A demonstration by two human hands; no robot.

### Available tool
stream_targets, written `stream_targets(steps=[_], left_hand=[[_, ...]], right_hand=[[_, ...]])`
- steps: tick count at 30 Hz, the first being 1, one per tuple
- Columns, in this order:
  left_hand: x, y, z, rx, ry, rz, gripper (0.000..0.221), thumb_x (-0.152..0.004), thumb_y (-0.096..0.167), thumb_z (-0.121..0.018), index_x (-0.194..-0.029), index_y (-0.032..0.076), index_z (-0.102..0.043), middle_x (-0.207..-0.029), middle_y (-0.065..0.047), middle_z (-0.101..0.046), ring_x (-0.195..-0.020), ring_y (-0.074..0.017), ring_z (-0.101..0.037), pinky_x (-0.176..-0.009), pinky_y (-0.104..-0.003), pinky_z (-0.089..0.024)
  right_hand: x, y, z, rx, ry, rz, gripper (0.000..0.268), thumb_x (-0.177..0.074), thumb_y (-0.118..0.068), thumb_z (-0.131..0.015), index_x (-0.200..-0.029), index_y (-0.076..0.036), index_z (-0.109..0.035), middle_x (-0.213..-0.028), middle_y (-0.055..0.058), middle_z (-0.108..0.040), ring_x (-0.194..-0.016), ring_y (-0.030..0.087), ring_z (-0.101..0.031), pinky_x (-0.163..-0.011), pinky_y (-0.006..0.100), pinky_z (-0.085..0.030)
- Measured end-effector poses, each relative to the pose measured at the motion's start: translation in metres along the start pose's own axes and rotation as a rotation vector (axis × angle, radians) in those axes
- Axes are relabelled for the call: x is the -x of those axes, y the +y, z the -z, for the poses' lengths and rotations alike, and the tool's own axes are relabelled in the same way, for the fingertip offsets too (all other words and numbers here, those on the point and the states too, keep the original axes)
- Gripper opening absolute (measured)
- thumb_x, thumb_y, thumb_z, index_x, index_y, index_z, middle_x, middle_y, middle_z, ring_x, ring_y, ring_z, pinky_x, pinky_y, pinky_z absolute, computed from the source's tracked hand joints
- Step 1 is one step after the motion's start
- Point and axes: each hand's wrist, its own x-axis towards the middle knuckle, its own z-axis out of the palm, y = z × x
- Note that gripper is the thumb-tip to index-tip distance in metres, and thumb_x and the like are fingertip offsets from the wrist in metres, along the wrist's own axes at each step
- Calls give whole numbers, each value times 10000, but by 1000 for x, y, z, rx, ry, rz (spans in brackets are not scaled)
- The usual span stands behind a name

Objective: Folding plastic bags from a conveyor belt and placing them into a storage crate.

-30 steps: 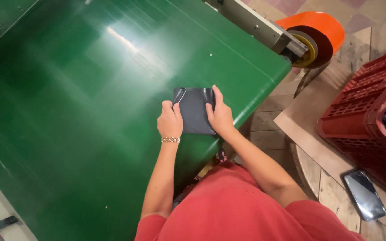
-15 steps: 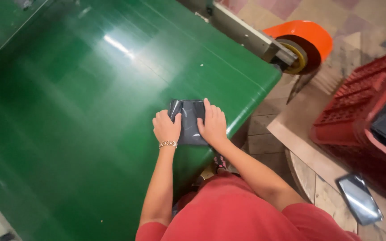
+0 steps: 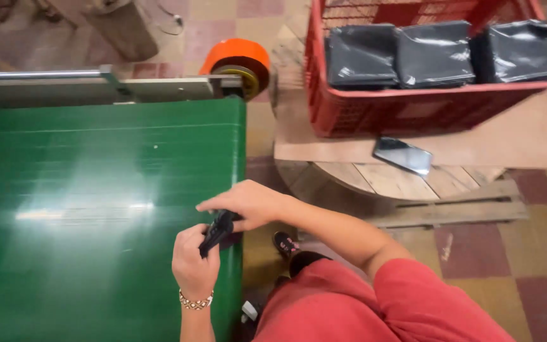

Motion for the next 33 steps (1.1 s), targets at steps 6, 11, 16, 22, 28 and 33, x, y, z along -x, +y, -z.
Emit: stream_targets(steps=[6,11,16,22,28,33], left_hand=[[-13,49,0,47,-12,-140,155,-942,185,-633,-1007,55,-580,-1005,-102,-701,-867,-298,-672,-779,-399,-516],[-3,67,-35,151,116,188,750,-762,335,-834,-1300,-47,-479,-1260,-204,-603,-1172,-379,-604,-1006,-449,-517],[20,95,-114,630,-263,988,722,-797,191,-734,-1420,-17,-436,-1357,-145,-605,-1164,-192,-596,-1029,-326,-464],[-10,193,-195,868,-535,827,311,-852,178,-706,-1127,50,-639,-1065,-81,-785,-936,-123,-701,-858,-284,-565],[-45,281,-276,933,-789,911,80,-888,103,-631,-945,49,-627,-633,-99,-764,-455,-162,-705,-568,-236,-541],[-46,294,-333,841,-762,965,106,-891,99,-629,-965,41,-678,-613,-96,-747,-444,-167,-666,-584,-254,-540]], right_hand=[[79,-57,29,-182,80,-226,281,-923,-284,-571,-1184,-185,-599,-932,23,-718,-739,246,-688,-691,340,-505],[127,-63,41,-402,355,-463,181,-918,-205,-719,-1041,-94,-646,-875,-6,-708,-787,70,-652,-694,255,-511],[184,-35,55,-418,744,-755,232,-914,-187,-670,-1099,-47,-678,-1070,32,-717,-991,141,-648,-875,313,-528],[297,0,133,-311,865,-855,227,-900,-186,-662,-1082,-53,-687,-1078,19,-715,-1007,132,-628,-912,315,-505],[437,64,224,-235,978,-1018,213,-881,-231,-709,-1034,-85,-702,-967,-14,-679,-908,106,-588,-824,300,-512],[495,114,346,-70,1174,-1043,206,-903,-210,-675,-1076,-98,-675,-1002,-31,-625,-955,97,-545,-867,287,-470]])
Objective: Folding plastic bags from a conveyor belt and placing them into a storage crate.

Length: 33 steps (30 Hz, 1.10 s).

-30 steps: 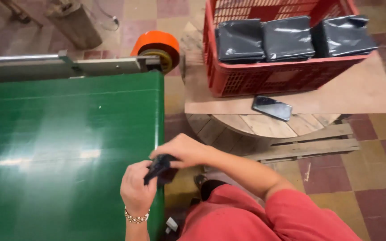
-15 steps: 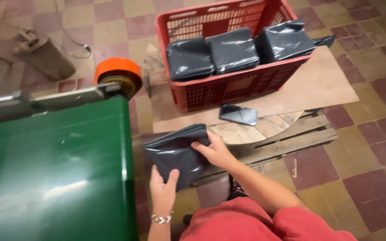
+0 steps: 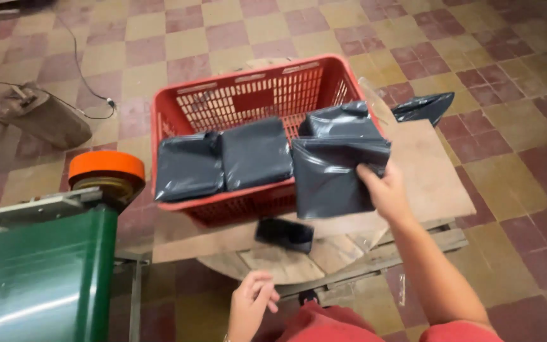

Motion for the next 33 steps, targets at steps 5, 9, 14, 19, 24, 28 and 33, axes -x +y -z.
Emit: stream_targets(steps=[5,9,14,19,24,28,33], left_hand=[[-10,24,-8,-55,218,168,146,-886,134,-635,-958,51,-731,-673,-99,-769,-560,-175,-709,-688,-263,-566],[-42,58,9,-481,480,-378,138,-877,177,-644,-949,103,-736,-760,-19,-780,-679,-137,-733,-677,-274,-579],[-111,130,22,-800,603,-807,206,-934,215,-620,-1019,35,-675,-967,-68,-707,-916,-263,-647,-836,-374,-520],[-173,147,28,-1304,449,-668,844,-772,645,-662,-1415,117,-516,-1578,-75,-398,-1495,-314,-284,-1095,-686,-279],[-169,144,48,-1291,394,-811,777,-876,717,-493,-1375,124,-546,-1525,-83,-459,-1448,-338,-362,-1066,-680,-311],[-160,133,71,-1144,494,-881,668,-989,661,-274,-1238,151,-625,-1330,-55,-636,-1298,-314,-561,-1010,-589,-427],[-162,116,90,-1084,623,-834,653,-992,658,-267,-1110,163,-677,-1239,-35,-679,-1219,-300,-617,-1022,-551,-433]], right_hand=[[-115,-29,6,40,19,201,204,-942,-156,-623,-1122,-58,-625,-1056,6,-620,-991,123,-533,-914,312,-449],[-179,-57,-40,120,-74,408,246,-953,-135,-602,-1173,-26,-604,-1089,85,-640,-1020,207,-574,-904,357,-443],[-223,-82,-124,315,-227,480,203,-953,-168,-600,-1120,-55,-586,-690,95,-585,-565,217,-481,-572,406,-384],[-254,-82,-211,423,-379,720,382,-919,-166,-619,-1283,-66,-564,-1063,217,-721,-928,460,-659,-752,513,-493],[-271,-42,-289,458,-545,508,331,-914,-221,-609,-1225,-108,-589,-980,191,-727,-894,443,-664,-723,500,-487],[-284,11,-337,396,-759,147,400,-908,-249,-604,-1282,-107,-612,-1204,119,-705,-1135,307,-650,-921,406,-459],[-286,62,-369,395,-905,-72,289,-911,-161,-564,-1189,-113,-623,-1132,67,-693,-1073,207,-648,-936,329,-451]])
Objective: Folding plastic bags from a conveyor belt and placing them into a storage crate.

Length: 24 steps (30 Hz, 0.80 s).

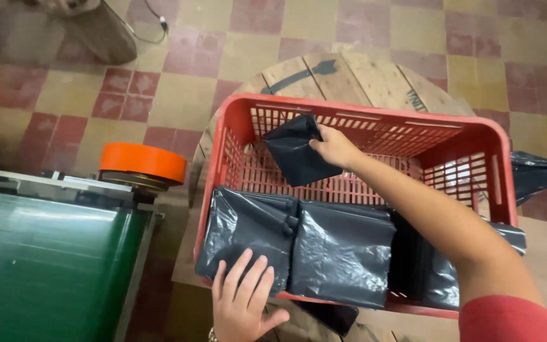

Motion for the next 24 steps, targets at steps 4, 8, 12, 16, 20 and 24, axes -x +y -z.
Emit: stream_targets(steps=[4,8,12,16,20,24], left_hand=[[8,-4,-19,-46,-30,62,714,-999,694,-181,-1181,193,-657,-1286,2,-661,-1248,-274,-602,-1038,-500,-356],[7,-6,-31,-165,39,31,730,-1026,679,-120,-1145,218,-675,-1260,41,-678,-1199,-214,-633,-1015,-442,-337],[1,-9,-33,-216,67,22,714,-1064,634,-94,-1065,258,-701,-1177,77,-713,-1141,-161,-658,-1006,-391,-314],[-8,-10,-34,-244,138,-4,710,-1069,623,-89,-1059,262,-700,-1145,95,-725,-1111,-133,-675,-1005,-371,-319],[-9,-9,-30,-252,147,6,700,-1080,603,-85,-1040,269,-698,-1137,101,-727,-1094,-130,-686,-986,-361,-327],[-10,-9,-25,-222,150,3,720,-1066,624,-86,-1096,247,-699,-1202,85,-710,-1164,-133,-661,-989,-382,-324]], right_hand=[[-10,10,-30,-304,-106,-273,265,-928,-80,-567,-1192,-70,-551,-961,161,-681,-723,256,-685,-594,349,-580],[-21,25,-72,-592,-116,-337,302,-970,-30,-490,-1266,-71,-536,-977,145,-699,-788,238,-692,-675,338,-576],[-39,61,-117,-967,-4,-458,210,-964,-38,-525,-1163,-28,-593,-1069,228,-707,-924,335,-704,-869,440,-602],[-60,119,-162,-1069,-37,-548,213,-950,-29,-543,-1121,50,-641,-1039,252,-718,-914,385,-711,-861,531,-593],[-56,129,-146,-767,-140,-635,238,-999,-239,-563,-1146,-53,-584,-984,173,-702,-861,342,-680,-593,603,-526],[-26,43,-69,-328,-393,-600,376,-989,-275,-570,-1254,-11,-531,-1053,197,-651,-814,322,-669,-662,446,-605]])
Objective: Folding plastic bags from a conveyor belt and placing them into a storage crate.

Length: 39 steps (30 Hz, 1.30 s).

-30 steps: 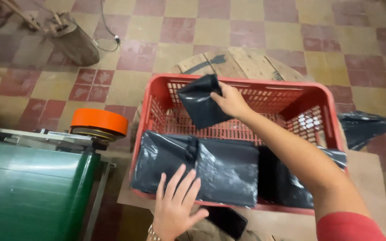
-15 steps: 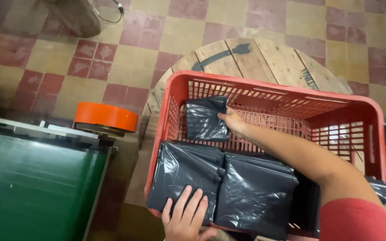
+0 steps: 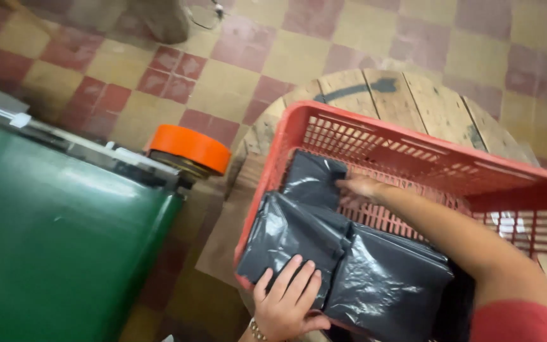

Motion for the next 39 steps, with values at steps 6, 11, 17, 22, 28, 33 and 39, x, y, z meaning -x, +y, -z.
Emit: stream_targets(steps=[6,11,17,22,28,33,39], left_hand=[[12,-2,22,102,46,37,747,-1013,653,-159,-1133,175,-720,-1248,26,-715,-1238,-173,-639,-1026,-411,-325],[38,14,30,217,41,82,684,-944,641,-312,-1176,141,-718,-1313,-24,-693,-1326,-231,-609,-1091,-506,-365],[115,60,48,305,147,66,676,-889,618,-471,-1287,111,-678,-1361,-68,-694,-1383,-216,-581,-1260,-484,-161],[218,93,94,521,-30,229,568,-1011,498,-409,-1203,-2,-597,-1280,-188,-622,-1277,-376,-576,-1095,-455,-463],[301,80,133,309,-151,480,391,-972,480,-549,-1081,114,-631,-1045,-68,-643,-850,-283,-590,-647,-406,-494],[324,52,181,348,-183,591,342,-951,426,-588,-1077,113,-643,-1040,-51,-637,-891,-265,-597,-686,-410,-485],[382,-17,236,263,-112,501,332,-1008,438,-541,-1035,122,-640,-1016,-29,-644,-849,-237,-600,-659,-370,-498]], right_hand=[[171,-83,-24,188,79,271,507,-971,-217,-526,-1427,-10,-447,-1240,237,-624,-1048,365,-639,-893,459,-536],[345,-96,-99,229,219,574,410,-1039,-93,-463,-1417,68,-458,-1219,283,-618,-1067,385,-614,-935,453,-474],[393,-22,-126,299,2,1019,482,-971,8,-405,-1442,107,-421,-1140,338,-598,-1103,406,-600,-998,479,-468],[373,18,-127,658,-256,1178,632,-816,-131,-574,-1426,8,-480,-1152,200,-755,-1135,271,-719,-1091,390,-472],[429,15,-206,946,-357,1050,588,-820,-259,-627,-1399,-178,-559,-1250,22,-809,-1203,98,-710,-1057,320,-469],[447,7,-302,914,-580,982,575,-860,-227,-635,-1421,-167,-526,-1262,22,-769,-1180,121,-706,-1036,297,-507],[396,-9,-424,846,-660,994,566,-877,-207,-665,-1420,-135,-520,-1181,34,-694,-1092,126,-662,-967,296,-522]])
